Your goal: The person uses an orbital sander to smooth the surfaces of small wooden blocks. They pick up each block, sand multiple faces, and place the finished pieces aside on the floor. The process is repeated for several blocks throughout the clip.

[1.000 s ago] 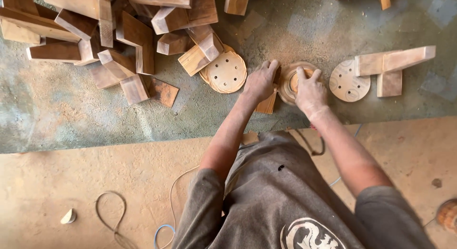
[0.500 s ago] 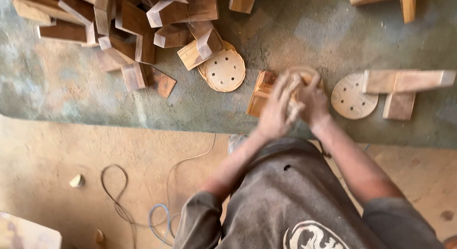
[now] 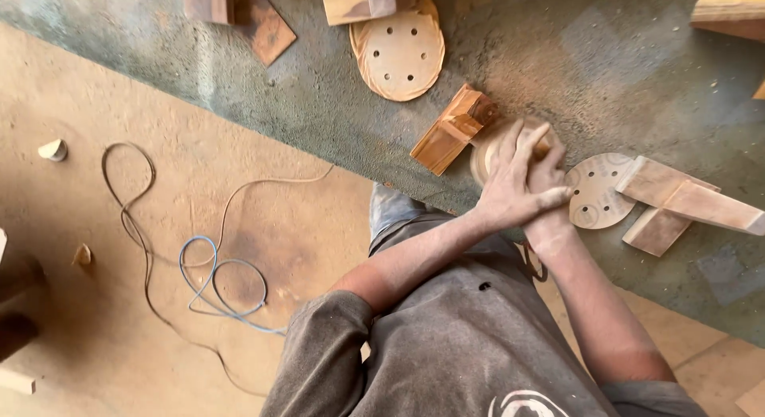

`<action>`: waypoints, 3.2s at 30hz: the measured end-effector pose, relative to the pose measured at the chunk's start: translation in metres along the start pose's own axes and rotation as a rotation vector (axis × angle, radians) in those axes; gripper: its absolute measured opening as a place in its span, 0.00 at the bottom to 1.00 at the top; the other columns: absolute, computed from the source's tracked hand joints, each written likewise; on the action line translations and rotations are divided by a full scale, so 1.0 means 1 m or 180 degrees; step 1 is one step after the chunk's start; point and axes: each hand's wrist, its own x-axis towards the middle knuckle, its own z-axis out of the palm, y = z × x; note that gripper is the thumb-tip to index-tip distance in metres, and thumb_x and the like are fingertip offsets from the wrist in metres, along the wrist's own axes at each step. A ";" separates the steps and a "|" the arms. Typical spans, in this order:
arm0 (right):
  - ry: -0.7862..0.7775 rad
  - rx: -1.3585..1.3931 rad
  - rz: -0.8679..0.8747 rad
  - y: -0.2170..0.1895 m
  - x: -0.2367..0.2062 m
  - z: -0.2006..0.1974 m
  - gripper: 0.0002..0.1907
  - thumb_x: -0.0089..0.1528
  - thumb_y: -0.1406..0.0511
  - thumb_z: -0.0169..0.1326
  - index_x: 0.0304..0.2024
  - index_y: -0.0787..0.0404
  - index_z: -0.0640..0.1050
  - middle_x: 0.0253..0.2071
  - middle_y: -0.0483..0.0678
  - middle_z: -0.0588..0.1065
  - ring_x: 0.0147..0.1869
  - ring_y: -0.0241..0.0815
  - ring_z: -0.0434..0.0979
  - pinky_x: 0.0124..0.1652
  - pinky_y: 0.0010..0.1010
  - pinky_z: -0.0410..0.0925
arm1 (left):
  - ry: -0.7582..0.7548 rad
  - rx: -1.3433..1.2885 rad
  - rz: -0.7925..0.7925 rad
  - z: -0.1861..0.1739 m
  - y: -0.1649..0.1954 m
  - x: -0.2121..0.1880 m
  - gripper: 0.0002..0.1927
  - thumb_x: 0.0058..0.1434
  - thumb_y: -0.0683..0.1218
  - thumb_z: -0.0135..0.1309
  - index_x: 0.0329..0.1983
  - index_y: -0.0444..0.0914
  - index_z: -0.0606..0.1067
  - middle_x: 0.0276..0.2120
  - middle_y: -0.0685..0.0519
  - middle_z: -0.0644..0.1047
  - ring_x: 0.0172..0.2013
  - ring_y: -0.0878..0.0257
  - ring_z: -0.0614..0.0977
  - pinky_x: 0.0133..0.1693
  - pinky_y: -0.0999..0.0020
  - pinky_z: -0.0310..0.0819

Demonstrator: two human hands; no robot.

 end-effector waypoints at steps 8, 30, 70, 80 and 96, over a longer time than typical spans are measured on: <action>-0.0210 -0.0191 -0.0036 0.003 0.016 -0.021 0.30 0.71 0.58 0.48 0.74 0.58 0.61 0.60 0.59 0.67 0.54 0.50 0.77 0.39 0.34 0.79 | 0.0301 0.0020 0.0150 0.001 -0.009 0.018 0.54 0.48 0.65 0.65 0.76 0.51 0.56 0.76 0.32 0.51 0.77 0.35 0.52 0.74 0.33 0.42; -0.0587 0.3227 0.0658 0.022 -0.003 -0.004 0.28 0.73 0.51 0.37 0.74 0.49 0.61 0.75 0.53 0.57 0.74 0.48 0.63 0.62 0.44 0.69 | 0.0134 -0.0289 0.0336 0.021 -0.003 0.019 0.47 0.53 0.64 0.62 0.75 0.56 0.58 0.77 0.37 0.45 0.77 0.37 0.50 0.77 0.29 0.48; -0.0019 0.4469 0.0493 0.063 0.010 -0.014 0.30 0.69 0.76 0.59 0.72 0.73 0.63 0.66 0.63 0.72 0.68 0.44 0.77 0.61 0.28 0.75 | 0.0789 -0.1263 -0.0008 0.027 -0.037 0.058 0.13 0.74 0.51 0.46 0.57 0.45 0.74 0.47 0.56 0.81 0.46 0.67 0.85 0.54 0.71 0.82; -0.0095 0.4756 0.0708 0.061 0.004 -0.022 0.29 0.70 0.78 0.57 0.70 0.74 0.61 0.68 0.65 0.69 0.71 0.47 0.76 0.62 0.29 0.76 | 0.0987 -0.1307 0.0168 0.017 -0.024 0.056 0.09 0.72 0.49 0.50 0.49 0.43 0.77 0.43 0.54 0.80 0.47 0.65 0.84 0.54 0.70 0.80; -0.0076 0.4627 0.0759 0.073 0.011 -0.025 0.25 0.70 0.78 0.58 0.68 0.74 0.65 0.67 0.63 0.71 0.73 0.48 0.76 0.67 0.33 0.73 | 0.0774 -0.1406 -0.0213 0.026 -0.014 0.062 0.12 0.71 0.52 0.48 0.52 0.43 0.73 0.44 0.54 0.77 0.45 0.66 0.84 0.48 0.71 0.84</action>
